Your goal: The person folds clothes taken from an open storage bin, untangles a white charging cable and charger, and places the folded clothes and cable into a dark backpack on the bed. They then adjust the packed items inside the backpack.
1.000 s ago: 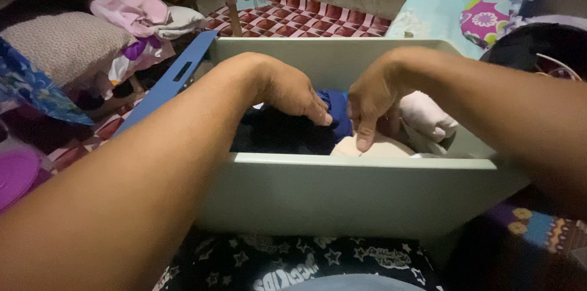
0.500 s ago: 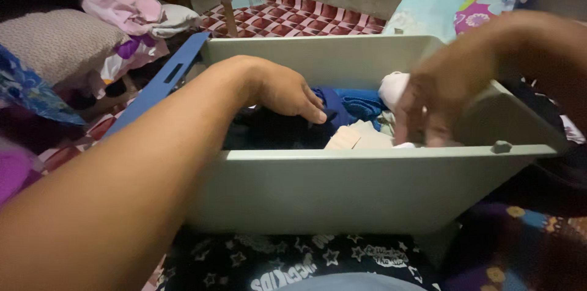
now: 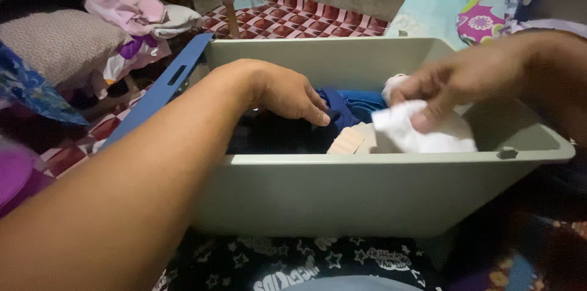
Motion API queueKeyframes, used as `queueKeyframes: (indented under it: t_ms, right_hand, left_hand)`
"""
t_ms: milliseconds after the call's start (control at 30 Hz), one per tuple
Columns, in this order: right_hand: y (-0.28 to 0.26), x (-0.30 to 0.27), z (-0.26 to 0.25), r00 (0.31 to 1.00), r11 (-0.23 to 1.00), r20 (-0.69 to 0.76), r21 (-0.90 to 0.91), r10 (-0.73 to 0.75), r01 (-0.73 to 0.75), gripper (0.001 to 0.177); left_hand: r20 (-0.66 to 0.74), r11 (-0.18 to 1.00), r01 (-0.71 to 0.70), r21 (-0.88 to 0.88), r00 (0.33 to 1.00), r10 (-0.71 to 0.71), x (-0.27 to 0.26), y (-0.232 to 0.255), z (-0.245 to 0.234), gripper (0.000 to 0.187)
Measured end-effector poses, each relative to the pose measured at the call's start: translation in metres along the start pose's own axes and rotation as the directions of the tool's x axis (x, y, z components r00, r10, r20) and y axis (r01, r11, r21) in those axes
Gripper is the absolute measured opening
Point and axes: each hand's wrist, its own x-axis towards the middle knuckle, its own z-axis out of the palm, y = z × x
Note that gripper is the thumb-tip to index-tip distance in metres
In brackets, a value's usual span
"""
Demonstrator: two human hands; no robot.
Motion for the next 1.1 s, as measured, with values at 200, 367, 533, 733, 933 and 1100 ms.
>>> queueKeyframes:
  t_ms: [200, 367, 533, 733, 933, 1100]
  right_hand:
    - [-0.043, 0.005, 0.004, 0.976, 0.784, -0.019, -0.600, -0.216, 0.161, 0.045]
    - [-0.083, 0.029, 0.056, 0.906, 0.544, 0.246, -0.734, -0.345, 0.407, 0.041]
    - [-0.095, 0.037, 0.098, 0.861, 0.402, 0.202, -0.819, -0.466, 0.410, 0.044]
    - [-0.095, 0.026, 0.099, 0.844, 0.287, 0.113, -0.909, -0.525, 0.300, 0.026]
    - [-0.089, 0.019, 0.097, 0.854, 0.531, 0.112, -0.740, -0.508, 0.413, 0.039]
    - [-0.079, 0.016, 0.080, 0.904, 0.653, 0.004, -0.690, -0.429, 0.312, 0.039]
  left_hand:
    - [-0.089, 0.998, -0.040, -0.039, 0.995, 0.037, 0.018, -0.010, 0.001, 0.050]
    - [-0.164, 0.984, -0.173, -0.033, 0.972, 0.166, 0.026, -0.020, 0.001, 0.039]
    - [-0.165, 0.980, -0.140, -0.141, 0.979, 0.116, 0.026, -0.023, 0.001, 0.037]
    - [-0.170, 0.964, -0.100, -0.245, 0.984, 0.059, 0.020, -0.022, -0.004, 0.040]
    - [-0.182, 0.969, -0.147, -0.198, 0.977, 0.111, 0.021, -0.022, -0.002, 0.041]
    - [-0.229, 0.961, -0.222, -0.165, 0.956, 0.182, 0.026, -0.031, -0.003, 0.039]
